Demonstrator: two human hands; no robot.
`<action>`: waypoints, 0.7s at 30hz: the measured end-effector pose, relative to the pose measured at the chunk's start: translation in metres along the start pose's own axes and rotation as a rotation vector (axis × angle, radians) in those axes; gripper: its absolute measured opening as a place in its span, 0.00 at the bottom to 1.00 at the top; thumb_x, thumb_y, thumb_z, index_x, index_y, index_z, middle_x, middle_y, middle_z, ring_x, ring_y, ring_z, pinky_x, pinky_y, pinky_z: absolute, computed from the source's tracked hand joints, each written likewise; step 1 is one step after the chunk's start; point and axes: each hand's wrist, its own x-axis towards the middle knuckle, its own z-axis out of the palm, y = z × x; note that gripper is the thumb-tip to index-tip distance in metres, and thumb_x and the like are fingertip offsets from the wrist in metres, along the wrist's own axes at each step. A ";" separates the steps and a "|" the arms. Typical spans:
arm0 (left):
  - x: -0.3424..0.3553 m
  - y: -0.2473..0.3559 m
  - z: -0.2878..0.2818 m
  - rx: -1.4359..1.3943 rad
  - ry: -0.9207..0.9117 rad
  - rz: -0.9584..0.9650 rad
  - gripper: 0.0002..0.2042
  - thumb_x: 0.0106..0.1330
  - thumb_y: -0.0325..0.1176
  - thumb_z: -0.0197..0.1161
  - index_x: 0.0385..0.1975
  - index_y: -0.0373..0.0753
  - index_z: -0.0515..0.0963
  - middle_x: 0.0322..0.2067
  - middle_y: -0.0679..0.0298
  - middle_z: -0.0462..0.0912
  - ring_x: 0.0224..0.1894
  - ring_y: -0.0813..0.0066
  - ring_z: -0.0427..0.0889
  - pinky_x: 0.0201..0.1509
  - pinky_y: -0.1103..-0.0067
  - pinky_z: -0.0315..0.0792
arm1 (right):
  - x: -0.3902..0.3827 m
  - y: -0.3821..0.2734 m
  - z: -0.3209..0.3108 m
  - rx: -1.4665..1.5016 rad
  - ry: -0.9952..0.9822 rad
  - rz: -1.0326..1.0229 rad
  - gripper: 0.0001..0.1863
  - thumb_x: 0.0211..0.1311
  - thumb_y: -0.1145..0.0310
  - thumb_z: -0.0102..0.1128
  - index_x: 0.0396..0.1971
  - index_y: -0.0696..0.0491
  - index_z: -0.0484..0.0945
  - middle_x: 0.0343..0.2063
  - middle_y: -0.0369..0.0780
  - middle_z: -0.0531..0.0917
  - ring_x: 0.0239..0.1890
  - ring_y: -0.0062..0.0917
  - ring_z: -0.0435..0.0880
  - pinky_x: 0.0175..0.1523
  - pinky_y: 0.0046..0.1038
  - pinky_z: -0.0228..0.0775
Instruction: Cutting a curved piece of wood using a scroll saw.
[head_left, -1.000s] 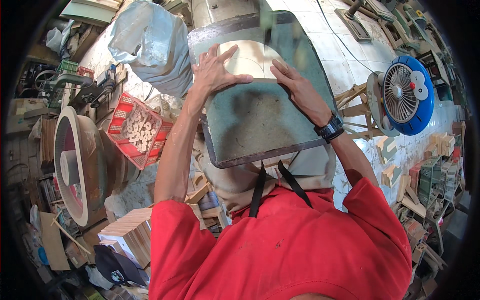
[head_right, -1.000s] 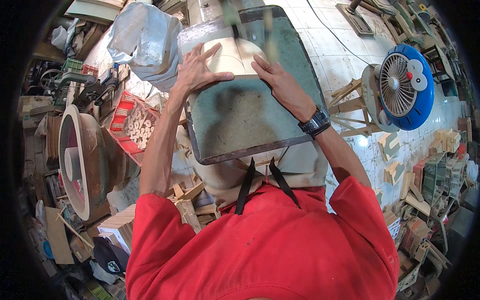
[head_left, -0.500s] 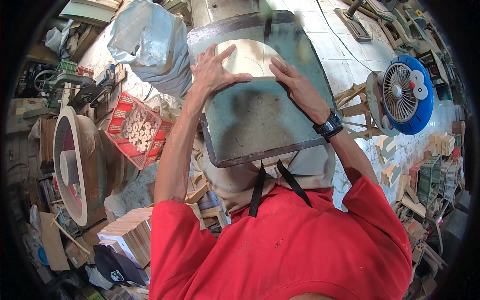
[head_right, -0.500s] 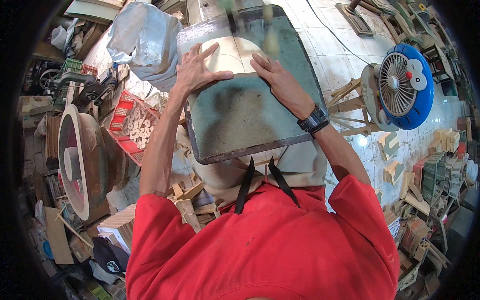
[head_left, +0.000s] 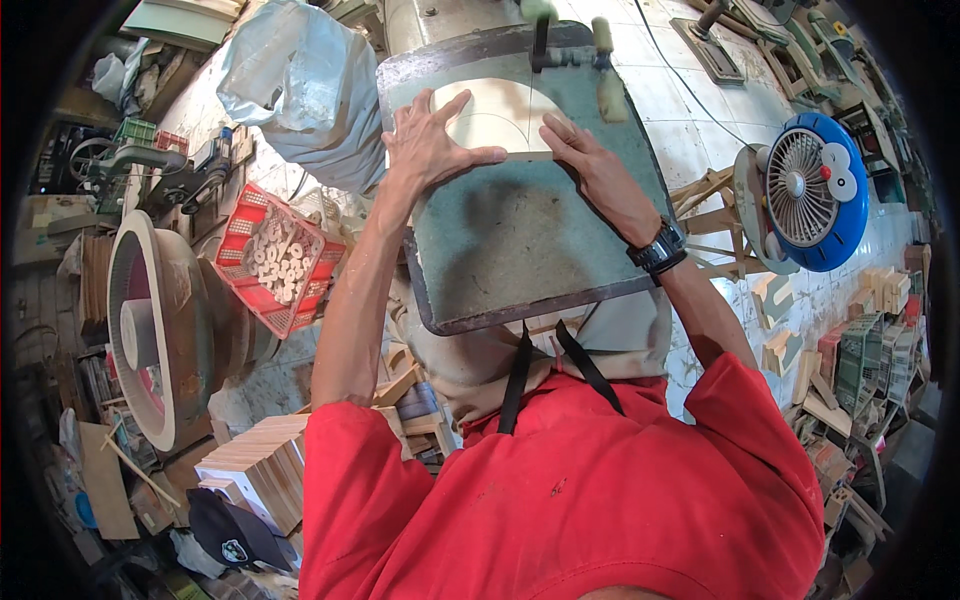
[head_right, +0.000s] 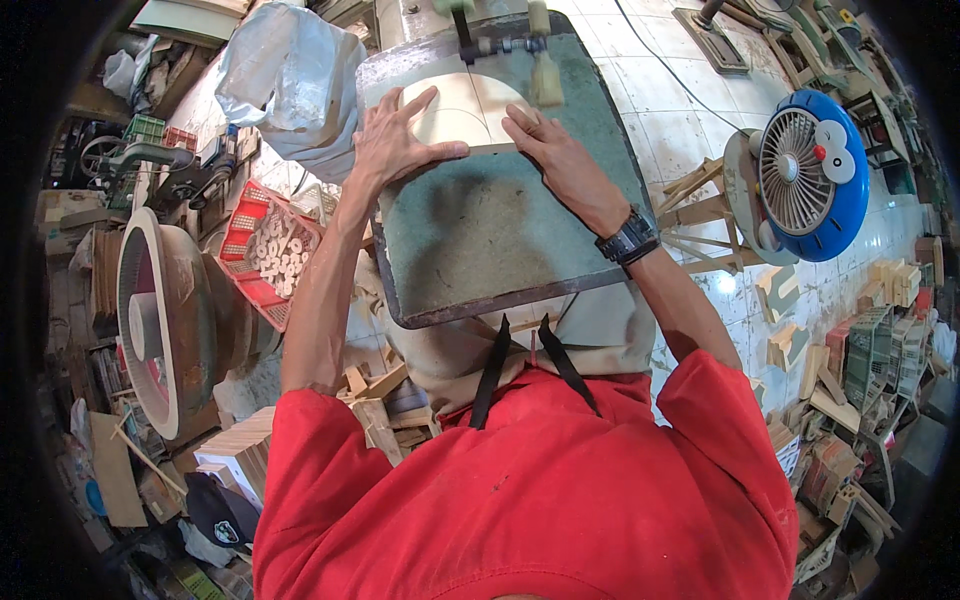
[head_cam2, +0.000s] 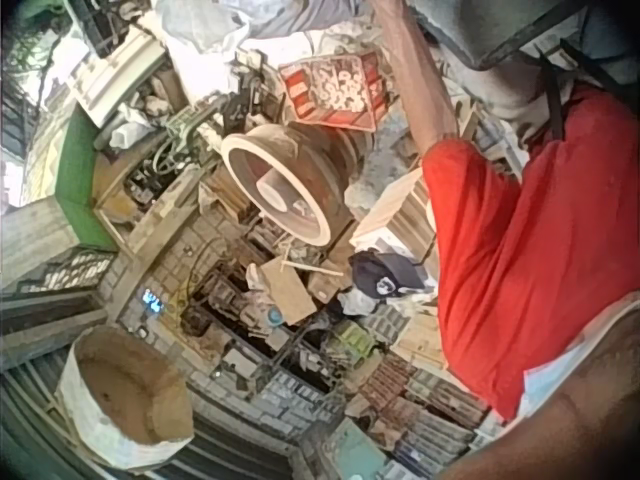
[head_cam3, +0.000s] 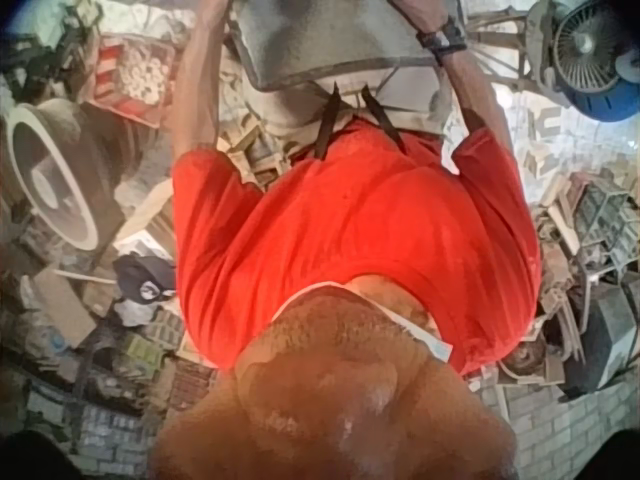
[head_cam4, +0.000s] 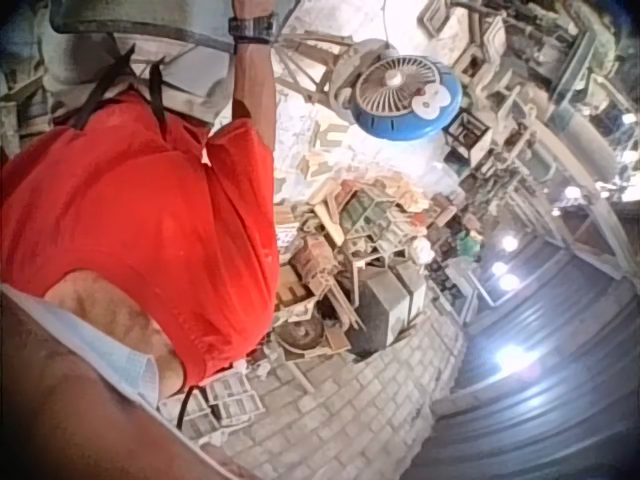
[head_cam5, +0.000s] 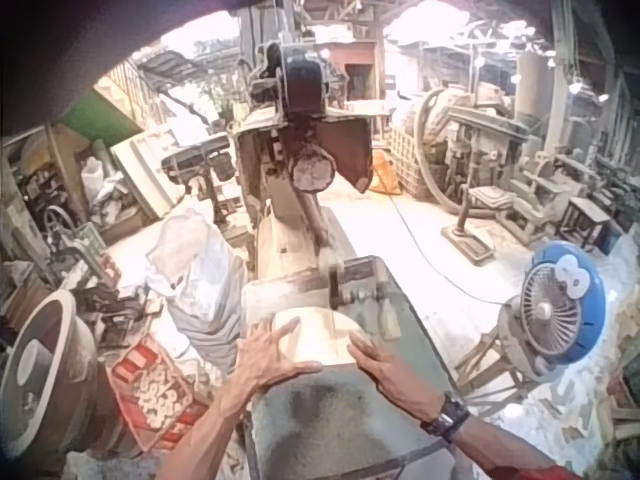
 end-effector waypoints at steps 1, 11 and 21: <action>0.000 0.001 0.000 -0.001 0.000 0.001 0.57 0.29 0.80 0.71 0.65 0.54 0.76 0.68 0.49 0.64 0.68 0.42 0.63 0.60 0.37 0.61 | 0.000 0.003 0.001 -0.059 0.017 -0.027 0.30 0.67 0.83 0.53 0.68 0.46 0.69 0.70 0.43 0.69 0.69 0.41 0.71 0.68 0.36 0.69; -0.004 0.000 0.005 0.002 0.066 -0.001 0.56 0.31 0.80 0.70 0.65 0.55 0.76 0.68 0.45 0.65 0.68 0.37 0.64 0.58 0.36 0.62 | 0.003 0.010 0.002 -0.042 0.017 -0.076 0.29 0.68 0.80 0.50 0.69 0.46 0.68 0.68 0.42 0.71 0.68 0.42 0.70 0.69 0.37 0.66; -0.010 0.004 0.004 0.045 0.108 -0.019 0.55 0.31 0.80 0.70 0.64 0.55 0.76 0.60 0.51 0.71 0.62 0.42 0.68 0.54 0.43 0.66 | 0.007 0.012 0.003 -0.117 0.024 -0.088 0.31 0.68 0.81 0.52 0.70 0.45 0.67 0.69 0.40 0.69 0.69 0.40 0.70 0.74 0.38 0.60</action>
